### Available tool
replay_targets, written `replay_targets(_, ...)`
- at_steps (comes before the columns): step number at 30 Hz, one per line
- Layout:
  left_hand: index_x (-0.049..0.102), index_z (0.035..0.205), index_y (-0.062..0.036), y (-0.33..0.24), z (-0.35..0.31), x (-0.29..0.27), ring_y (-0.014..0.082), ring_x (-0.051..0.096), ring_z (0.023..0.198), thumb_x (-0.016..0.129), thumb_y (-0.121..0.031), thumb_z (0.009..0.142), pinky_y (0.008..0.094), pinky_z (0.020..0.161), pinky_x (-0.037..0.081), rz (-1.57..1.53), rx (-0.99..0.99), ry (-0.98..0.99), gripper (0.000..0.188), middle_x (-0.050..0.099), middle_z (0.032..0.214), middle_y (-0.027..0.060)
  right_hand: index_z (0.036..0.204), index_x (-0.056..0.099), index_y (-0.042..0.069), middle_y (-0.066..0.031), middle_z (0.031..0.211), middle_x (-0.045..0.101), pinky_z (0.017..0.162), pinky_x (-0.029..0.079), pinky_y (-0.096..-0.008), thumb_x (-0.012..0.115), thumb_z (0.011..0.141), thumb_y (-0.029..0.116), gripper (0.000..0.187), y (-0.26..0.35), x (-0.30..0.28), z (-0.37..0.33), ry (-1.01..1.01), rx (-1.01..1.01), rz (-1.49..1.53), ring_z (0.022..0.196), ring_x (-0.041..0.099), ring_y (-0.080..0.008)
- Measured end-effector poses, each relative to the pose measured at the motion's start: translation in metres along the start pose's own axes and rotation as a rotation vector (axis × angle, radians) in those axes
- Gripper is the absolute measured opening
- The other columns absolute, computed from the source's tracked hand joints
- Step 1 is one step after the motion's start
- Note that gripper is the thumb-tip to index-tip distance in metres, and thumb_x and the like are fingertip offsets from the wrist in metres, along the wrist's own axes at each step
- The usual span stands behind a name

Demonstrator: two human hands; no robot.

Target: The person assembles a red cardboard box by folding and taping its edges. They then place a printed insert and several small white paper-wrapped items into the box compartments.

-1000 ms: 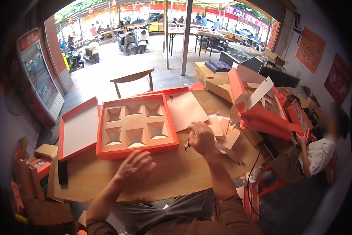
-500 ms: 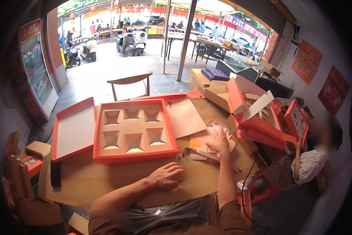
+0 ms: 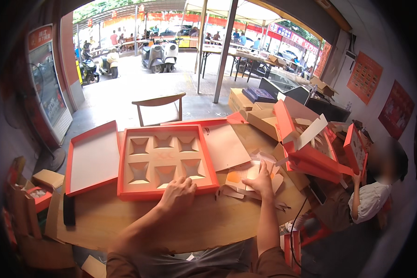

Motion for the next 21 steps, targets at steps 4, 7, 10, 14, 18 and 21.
replay_targets(4,0.068,0.104,-0.0075,-0.028,0.008,0.003,0.0292,0.069,0.103,0.069,-0.02,0.089,0.0428,0.081,0.06,-0.075,0.095,0.06,0.019,0.067,0.102,0.0097,0.156,0.045,-0.004,-0.0269,0.151,0.06,0.116,0.05,-0.044,0.087,0.082,0.013,0.086,-0.06,-0.003,0.008,-0.058,-0.034,0.364,0.142,0.059,-0.0364)
replay_targets(7,0.065,0.102,-0.0084,-0.043,0.0,0.018,0.0256,0.068,0.096,0.068,-0.02,0.091,0.0381,0.072,0.06,-0.068,0.188,-0.067,0.017,0.066,0.096,0.0081,0.152,0.049,-0.005,-0.028,0.147,0.063,0.114,0.051,-0.0451,0.076,0.09,0.006,0.069,-0.03,-0.046,-0.004,-0.142,-0.084,0.307,0.139,0.062,-0.0384)
replay_targets(10,0.064,0.107,-0.0074,-0.052,-0.004,0.022,0.0267,0.069,0.097,0.067,-0.02,0.091,0.0394,0.074,0.06,0.01,0.194,-0.104,0.02,0.067,0.097,0.0095,0.151,0.051,-0.006,-0.0274,0.145,0.064,0.114,0.05,-0.0447,0.068,0.095,0.001,0.059,0.014,-0.09,-0.028,-0.239,-0.127,0.171,0.137,0.063,-0.038)
replay_targets(14,0.061,0.133,-0.0021,-0.055,0.007,-0.019,0.0325,0.071,0.105,0.072,-0.035,0.099,0.0471,0.086,0.058,-0.269,0.069,0.018,0.049,0.071,0.109,0.0148,0.154,0.049,-0.004,-0.0195,0.14,0.067,0.11,0.051,-0.0427,0.065,0.101,0.001,0.055,0.059,-0.12,-0.027,-0.338,-0.319,0.382,0.129,0.066,-0.0304)
replay_targets(18,0.053,0.153,-0.0039,-0.031,0.029,-0.059,0.0289,0.07,0.114,0.081,-0.03,0.096,0.0458,0.093,0.059,-0.421,-0.099,-0.093,0.069,0.07,0.126,0.017,0.156,0.049,0.002,-0.0075,0.123,0.071,0.072,0.06,-0.0299,0.069,0.103,0.007,0.056,0.094,-0.106,0.002,-0.149,-0.312,0.845,0.102,0.071,-0.0134)
replay_targets(21,0.039,0.164,-0.0045,-0.011,0.04,-0.074,0.0294,0.069,0.119,0.083,-0.029,0.095,0.0453,0.098,0.058,-0.705,-0.26,-0.215,0.086,0.066,0.136,0.0197,0.156,0.05,0.004,-0.0035,0.119,0.071,0.058,0.051,-0.0215,0.075,0.1,0.009,0.061,0.127,-0.059,0.034,0.086,-0.363,1.015,0.087,0.067,-0.0062)
Point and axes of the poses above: each hand's wrist, its own z-axis towards the middle knuckle, its own x-axis out of the palm, y = z × x, the point moved 5 cm from there along z, towards the middle knuckle
